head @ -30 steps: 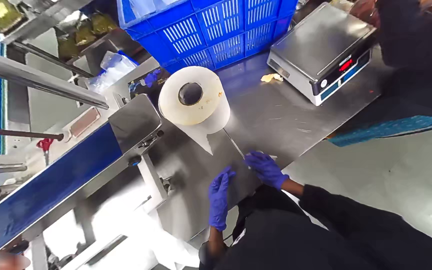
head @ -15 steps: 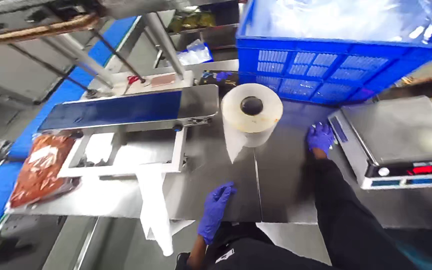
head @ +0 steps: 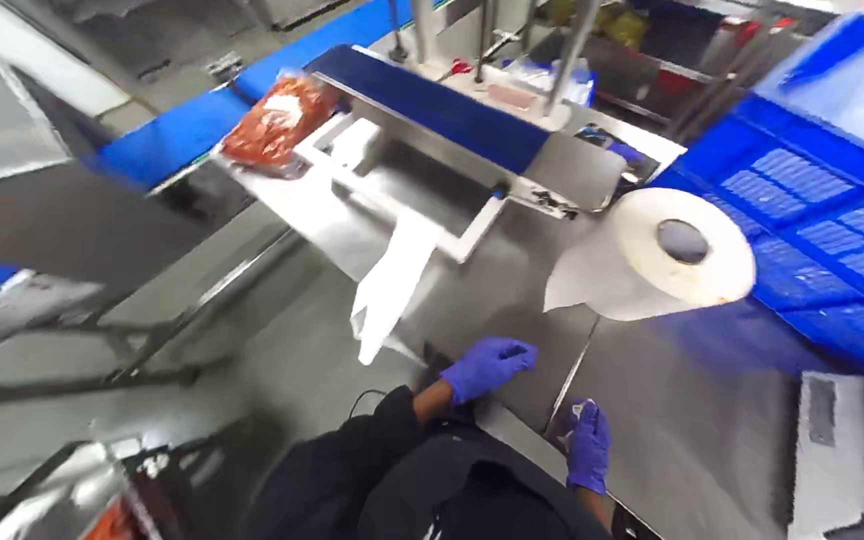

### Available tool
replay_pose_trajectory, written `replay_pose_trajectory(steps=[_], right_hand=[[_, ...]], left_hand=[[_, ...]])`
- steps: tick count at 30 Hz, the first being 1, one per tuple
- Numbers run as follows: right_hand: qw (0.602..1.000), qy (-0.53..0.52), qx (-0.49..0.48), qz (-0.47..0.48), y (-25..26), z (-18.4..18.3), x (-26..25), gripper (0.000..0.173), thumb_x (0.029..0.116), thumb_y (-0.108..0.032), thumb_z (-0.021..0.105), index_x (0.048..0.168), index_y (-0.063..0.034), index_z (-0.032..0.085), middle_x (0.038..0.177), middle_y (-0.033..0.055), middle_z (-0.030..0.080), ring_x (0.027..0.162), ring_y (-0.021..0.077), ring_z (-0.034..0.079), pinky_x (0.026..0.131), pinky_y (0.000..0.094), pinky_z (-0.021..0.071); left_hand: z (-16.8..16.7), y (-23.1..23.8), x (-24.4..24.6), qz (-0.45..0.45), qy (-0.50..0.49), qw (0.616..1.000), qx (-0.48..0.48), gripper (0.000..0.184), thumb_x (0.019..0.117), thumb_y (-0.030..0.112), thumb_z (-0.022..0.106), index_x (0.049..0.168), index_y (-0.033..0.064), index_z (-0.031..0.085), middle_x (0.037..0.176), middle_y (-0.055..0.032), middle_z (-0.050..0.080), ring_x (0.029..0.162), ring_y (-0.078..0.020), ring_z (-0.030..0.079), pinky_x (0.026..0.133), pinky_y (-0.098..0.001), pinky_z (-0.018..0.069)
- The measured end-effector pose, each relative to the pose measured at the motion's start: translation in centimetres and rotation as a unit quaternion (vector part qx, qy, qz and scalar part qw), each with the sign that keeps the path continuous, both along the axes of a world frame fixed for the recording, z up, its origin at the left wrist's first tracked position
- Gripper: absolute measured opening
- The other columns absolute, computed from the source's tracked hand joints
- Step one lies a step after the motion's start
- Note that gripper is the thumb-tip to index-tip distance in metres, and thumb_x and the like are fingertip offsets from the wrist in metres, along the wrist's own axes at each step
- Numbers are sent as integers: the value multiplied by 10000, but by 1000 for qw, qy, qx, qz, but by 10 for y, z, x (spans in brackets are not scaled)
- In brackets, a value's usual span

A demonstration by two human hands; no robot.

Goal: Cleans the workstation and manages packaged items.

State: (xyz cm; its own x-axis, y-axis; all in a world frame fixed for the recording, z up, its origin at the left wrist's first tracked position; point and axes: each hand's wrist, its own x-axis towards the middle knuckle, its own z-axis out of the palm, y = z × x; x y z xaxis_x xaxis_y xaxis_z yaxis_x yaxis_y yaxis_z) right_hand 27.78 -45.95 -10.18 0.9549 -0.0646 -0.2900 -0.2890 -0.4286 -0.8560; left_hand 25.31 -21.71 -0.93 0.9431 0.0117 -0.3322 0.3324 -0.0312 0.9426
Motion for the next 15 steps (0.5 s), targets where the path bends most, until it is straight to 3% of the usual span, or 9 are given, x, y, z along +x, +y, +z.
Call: replay_pose_trajectory(steps=[1,3,5,8,11,13,15], right_hand=[[999,5,47,-3,17,1,-9,413,1110,-229,352,1096,80,625,800,75,601,654,79,561,651,280,521],[990,-3,142,-12,55,11,-24,435,1105,-233,334,838,-19,603,590,-91,506,492,-25,482,508,179,466],[979,2,202,11,89,27,-34,491,1106,-255,301,692,-135,536,504,-139,477,437,-23,462,467,176,444],[958,8,274,86,133,42,-44,538,1097,-303,260,610,-243,481,473,-150,474,419,-12,453,450,175,417],[932,68,324,145,177,49,-56,540,1103,-338,184,733,-200,552,556,-115,562,477,-2,512,473,162,452],[936,85,283,192,208,57,-73,471,1102,-255,171,981,-103,600,732,-65,645,627,13,597,584,178,523],[943,92,211,239,236,64,-90,465,1121,-229,230,1277,-14,612,1023,42,692,880,70,643,799,265,557]], left_hand=[[2,5,-6,3,-4,1000,2,354,1064,262,538,1279,19,680,1133,-116,744,1050,-166,707,996,-390,545],[4,18,-22,15,-12,1000,3,360,1065,267,535,1281,19,680,1129,-117,744,1044,-165,704,989,-394,540],[7,35,-41,31,-16,999,17,364,1067,277,530,1282,27,684,1134,-110,746,1053,-170,703,995,-407,535],[9,68,-80,84,-49,995,27,353,1067,258,531,1273,18,688,1136,-107,748,1061,-162,703,1001,-397,536],[11,107,-131,143,-72,987,34,358,1070,270,518,1270,26,689,1146,-90,745,1073,-143,695,1003,-387,536],[13,133,-172,186,-51,981,33,378,1078,282,496,1306,37,670,1175,-84,741,1105,-154,693,1026,-399,535],[14,156,-208,232,-29,971,47,377,1077,297,494,1310,63,677,1156,-53,753,1086,-155,700,1010,-401,544]])
